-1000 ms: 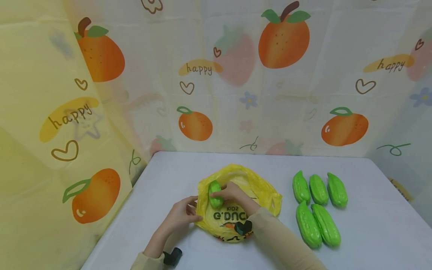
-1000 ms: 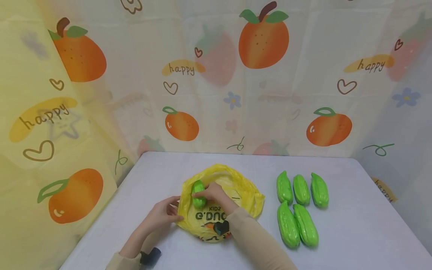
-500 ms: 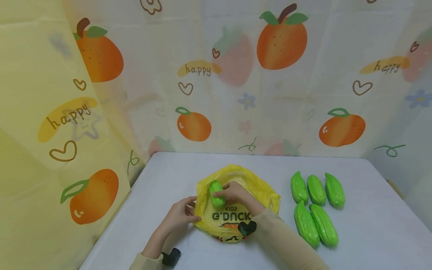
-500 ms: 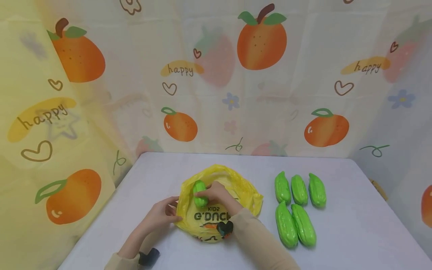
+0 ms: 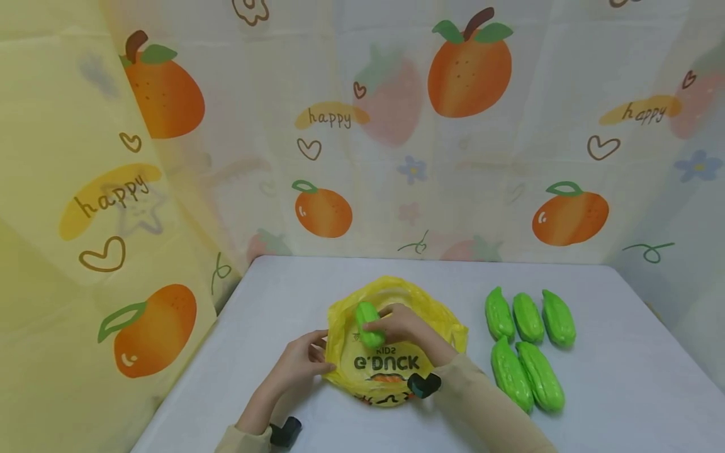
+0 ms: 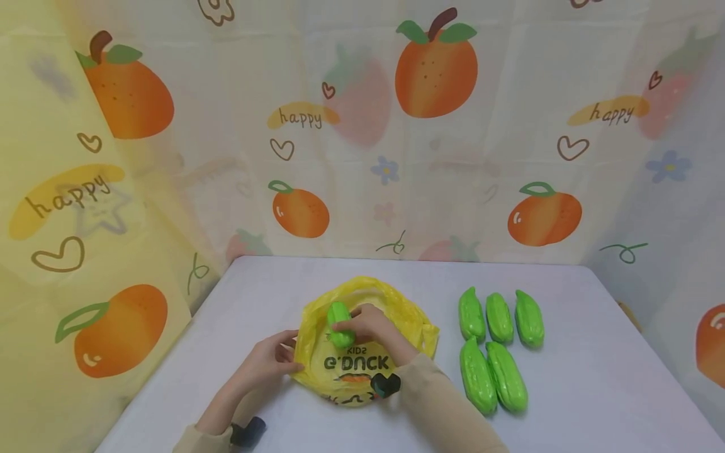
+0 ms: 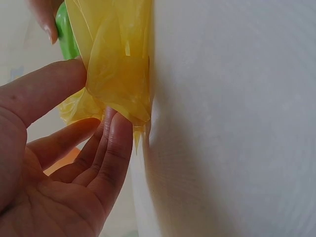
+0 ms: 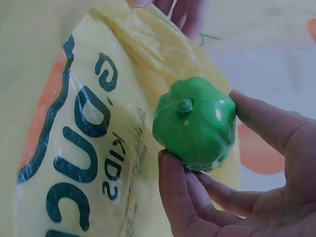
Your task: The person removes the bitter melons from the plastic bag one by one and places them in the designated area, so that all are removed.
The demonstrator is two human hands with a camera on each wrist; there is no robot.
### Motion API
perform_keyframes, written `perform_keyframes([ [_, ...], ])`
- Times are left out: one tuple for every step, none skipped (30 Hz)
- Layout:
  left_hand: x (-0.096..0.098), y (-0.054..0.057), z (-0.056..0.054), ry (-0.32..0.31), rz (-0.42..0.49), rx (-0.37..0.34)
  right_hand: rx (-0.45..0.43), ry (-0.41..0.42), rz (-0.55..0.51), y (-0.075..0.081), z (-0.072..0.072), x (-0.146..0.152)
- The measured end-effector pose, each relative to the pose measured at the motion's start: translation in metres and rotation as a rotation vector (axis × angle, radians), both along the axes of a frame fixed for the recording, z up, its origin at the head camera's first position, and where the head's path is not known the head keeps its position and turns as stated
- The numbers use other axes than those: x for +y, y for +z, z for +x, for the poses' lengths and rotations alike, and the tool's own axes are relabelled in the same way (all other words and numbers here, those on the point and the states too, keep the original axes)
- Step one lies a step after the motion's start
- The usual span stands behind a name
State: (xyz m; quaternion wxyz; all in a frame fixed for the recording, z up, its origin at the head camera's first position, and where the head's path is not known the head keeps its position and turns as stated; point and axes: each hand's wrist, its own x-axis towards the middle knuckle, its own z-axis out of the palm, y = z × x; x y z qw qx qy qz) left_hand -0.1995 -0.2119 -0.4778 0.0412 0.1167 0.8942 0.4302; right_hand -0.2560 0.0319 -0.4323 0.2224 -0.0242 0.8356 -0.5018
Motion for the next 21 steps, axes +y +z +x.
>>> perform_keyframes([
  [0.0, 0.0, 0.0, 0.002, -0.003, 0.0, -0.001, -0.002, 0.0, 0.001, 0.001, 0.001],
  [0.0, 0.0, 0.0, 0.004, -0.004, -0.002, -0.001, -0.002, 0.001, 0.002, 0.002, 0.003],
  [0.0, 0.0, 0.0, 0.007, -0.006, -0.002, 0.003, -0.001, 0.005, 0.003, 0.003, 0.004],
  [0.0, 0.0, 0.001, 0.01, -0.009, -0.003, 0.007, 0.0, 0.007, 0.005, 0.004, 0.006],
  [0.0, 0.0, 0.001, 0.012, -0.01, -0.003, 0.012, 0.001, 0.013, 0.006, 0.005, 0.008],
  [0.001, 0.0, 0.001, 0.014, -0.012, -0.003, 0.019, 0.0, 0.023, 0.007, 0.006, 0.01],
  [0.001, 0.001, 0.001, 0.016, -0.012, -0.004, 0.027, 0.0, 0.036, 0.008, 0.007, 0.012],
  [0.001, 0.001, 0.001, 0.017, -0.012, -0.005, 0.039, 0.003, 0.051, 0.009, 0.008, 0.014],
  [0.001, 0.001, 0.001, 0.017, -0.013, -0.004, 0.048, 0.003, 0.063, 0.011, 0.008, 0.016],
  [0.001, 0.001, 0.001, 0.018, -0.014, -0.005, 0.057, 0.004, 0.072, 0.012, 0.009, 0.018],
  [0.001, 0.001, 0.001, 0.019, -0.015, -0.005, 0.06, 0.003, 0.077, 0.013, 0.01, 0.02],
  [0.001, 0.001, 0.001, 0.02, -0.016, -0.005, 0.066, 0.002, 0.084, 0.013, 0.01, 0.023],
  [0.001, 0.002, 0.001, 0.021, -0.017, -0.005, 0.072, 0.001, 0.09, 0.014, 0.01, 0.025],
  [0.002, 0.001, 0.001, 0.021, -0.017, -0.005, 0.072, -0.003, 0.093, 0.015, 0.011, 0.027],
  [0.002, 0.001, 0.001, 0.022, -0.016, -0.005, 0.069, -0.008, 0.088, 0.016, 0.011, 0.029],
  [0.002, 0.001, 0.001, 0.023, -0.016, -0.005, 0.069, -0.007, 0.087, 0.017, 0.012, 0.032],
  [0.002, 0.001, 0.001, 0.023, -0.016, -0.004, 0.067, -0.011, 0.087, 0.017, 0.013, 0.034],
  [0.002, 0.0, 0.0, 0.021, -0.017, -0.002, 0.067, -0.016, 0.086, 0.018, 0.013, 0.037],
  [0.002, 0.0, 0.0, 0.021, -0.018, -0.002, 0.066, -0.02, 0.08, 0.019, 0.014, 0.04],
  [0.002, -0.001, 0.0, 0.02, -0.018, -0.001, 0.064, -0.022, 0.074, 0.02, 0.015, 0.042],
  [0.002, -0.001, 0.0, 0.019, -0.018, 0.001, 0.063, -0.023, 0.066, 0.02, 0.016, 0.045],
])
